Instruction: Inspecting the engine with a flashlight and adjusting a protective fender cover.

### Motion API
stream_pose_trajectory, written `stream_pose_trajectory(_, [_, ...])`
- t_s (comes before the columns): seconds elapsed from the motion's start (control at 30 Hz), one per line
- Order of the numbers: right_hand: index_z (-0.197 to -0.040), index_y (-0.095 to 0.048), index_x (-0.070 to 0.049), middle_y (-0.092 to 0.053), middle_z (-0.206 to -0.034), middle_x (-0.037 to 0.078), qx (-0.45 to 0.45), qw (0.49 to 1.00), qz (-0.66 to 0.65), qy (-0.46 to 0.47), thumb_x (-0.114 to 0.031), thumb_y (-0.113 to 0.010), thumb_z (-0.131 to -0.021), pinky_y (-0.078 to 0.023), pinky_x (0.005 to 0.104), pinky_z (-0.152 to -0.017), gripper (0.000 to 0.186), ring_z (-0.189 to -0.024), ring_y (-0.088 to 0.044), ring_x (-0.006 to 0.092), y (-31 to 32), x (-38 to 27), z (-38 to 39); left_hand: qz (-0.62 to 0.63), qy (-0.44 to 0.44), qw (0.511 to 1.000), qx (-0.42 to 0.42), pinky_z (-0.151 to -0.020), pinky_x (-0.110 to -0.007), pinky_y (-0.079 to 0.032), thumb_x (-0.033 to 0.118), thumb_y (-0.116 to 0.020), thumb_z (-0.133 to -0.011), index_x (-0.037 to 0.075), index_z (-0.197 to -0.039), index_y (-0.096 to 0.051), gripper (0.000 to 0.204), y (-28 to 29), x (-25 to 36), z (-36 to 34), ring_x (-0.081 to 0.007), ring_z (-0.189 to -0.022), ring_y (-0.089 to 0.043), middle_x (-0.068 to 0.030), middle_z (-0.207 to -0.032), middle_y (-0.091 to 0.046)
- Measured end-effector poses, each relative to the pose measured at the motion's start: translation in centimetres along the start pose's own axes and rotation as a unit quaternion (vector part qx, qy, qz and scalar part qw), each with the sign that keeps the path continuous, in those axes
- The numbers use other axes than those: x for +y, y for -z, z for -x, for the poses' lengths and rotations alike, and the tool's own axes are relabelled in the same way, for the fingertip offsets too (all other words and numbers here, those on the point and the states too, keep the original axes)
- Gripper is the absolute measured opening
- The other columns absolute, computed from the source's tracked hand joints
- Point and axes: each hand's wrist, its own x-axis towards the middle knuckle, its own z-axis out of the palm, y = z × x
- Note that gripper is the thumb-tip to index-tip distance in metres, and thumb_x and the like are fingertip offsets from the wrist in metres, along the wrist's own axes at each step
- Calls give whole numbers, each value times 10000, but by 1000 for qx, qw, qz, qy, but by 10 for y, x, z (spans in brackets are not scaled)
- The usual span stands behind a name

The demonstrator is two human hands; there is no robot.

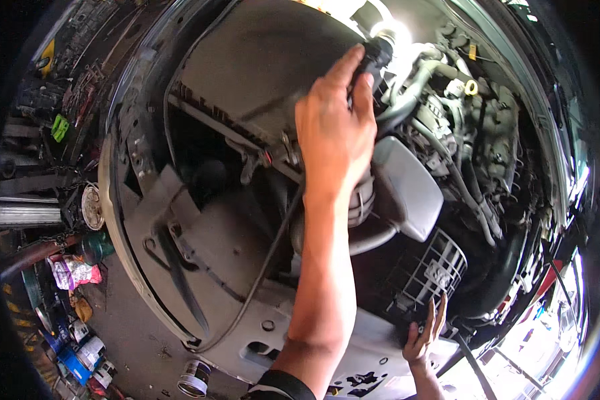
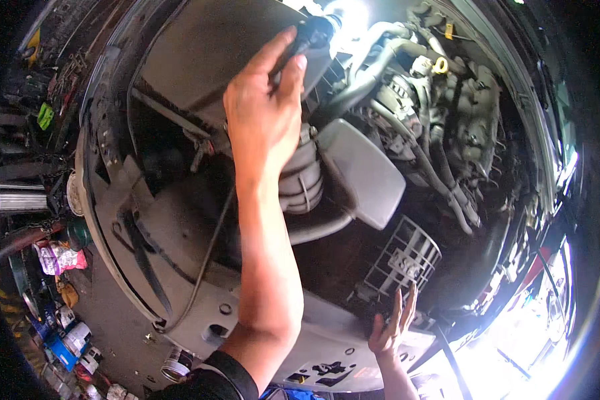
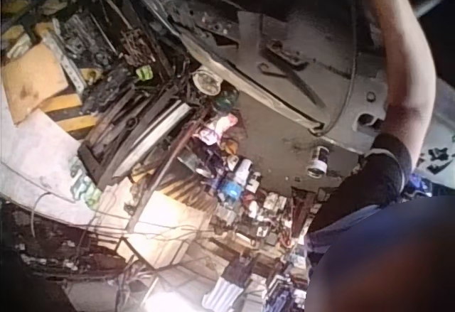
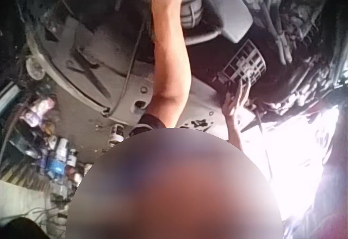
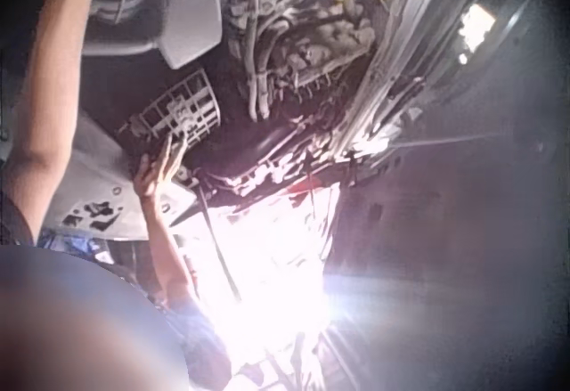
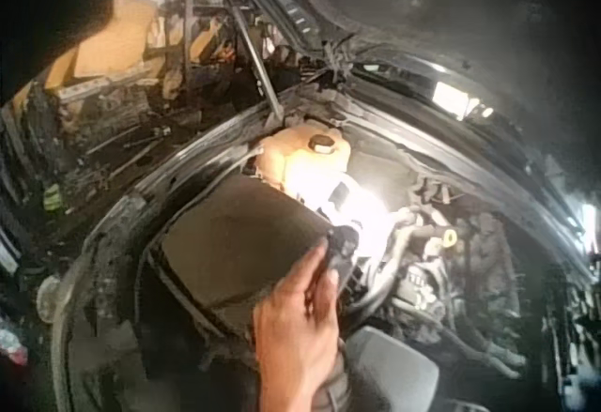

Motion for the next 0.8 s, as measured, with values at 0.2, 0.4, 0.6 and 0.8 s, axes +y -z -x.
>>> stream_pose_trajectory(0.2, [-1493, -403, -22, -298, -1564, 287, 36, 999, -20, 12, -295, -509, -995, -260, 543, -1162, 579, -1438, -311, 464, -2, 8, 11, -60, -97, 993, 35, -898, -420, -531, 271, -665, -918, 106, -1217, -692, 343, -6, -7, 1, -363, -993, -697, -200, -1112, -703])
stream_pose_trajectory(0.4, [-1474, -432, -16, -307, -1563, 282, 62, 997, -34, 5, -266, -557, -965, -254, 516, -1170, 580, -1443, -314, 446, 1, 9, 23, -126, -151, 977, -87, -985, -431, -490, 233, -668, -895, 80, -1268, -646, 404, 28, 3, -11, -375, -1106, -639, -221, -1196, -664])
stream_pose_trajectory(0.6, [-1454, -453, -27, -324, -1572, 232, 71, 997, -31, -1, -286, -580, -964, -258, 479, -1184, 569, -1449, -316, 411, 1, 10, 33, -123, -118, 983, 62, -936, -372, -515, 271, -645, -958, 39, -1301, -613, 415, 135, 24, 72, -321, -1089, -674, -202, -1177, -687])
stream_pose_trajectory(0.8, [-1443, -468, -35, -337, -1565, 227, 96, 995, -27, 5, -277, -588, -967, -269, 469, -1183, 547, -1437, -338, 403, 1, 11, 42, -318, -135, 937, 58, -1020, -470, -440, 158, -641, -940, 35, -1253, -606, 337, 185, 31, 245, -371, -1176, -561, -195, -1238, -608])
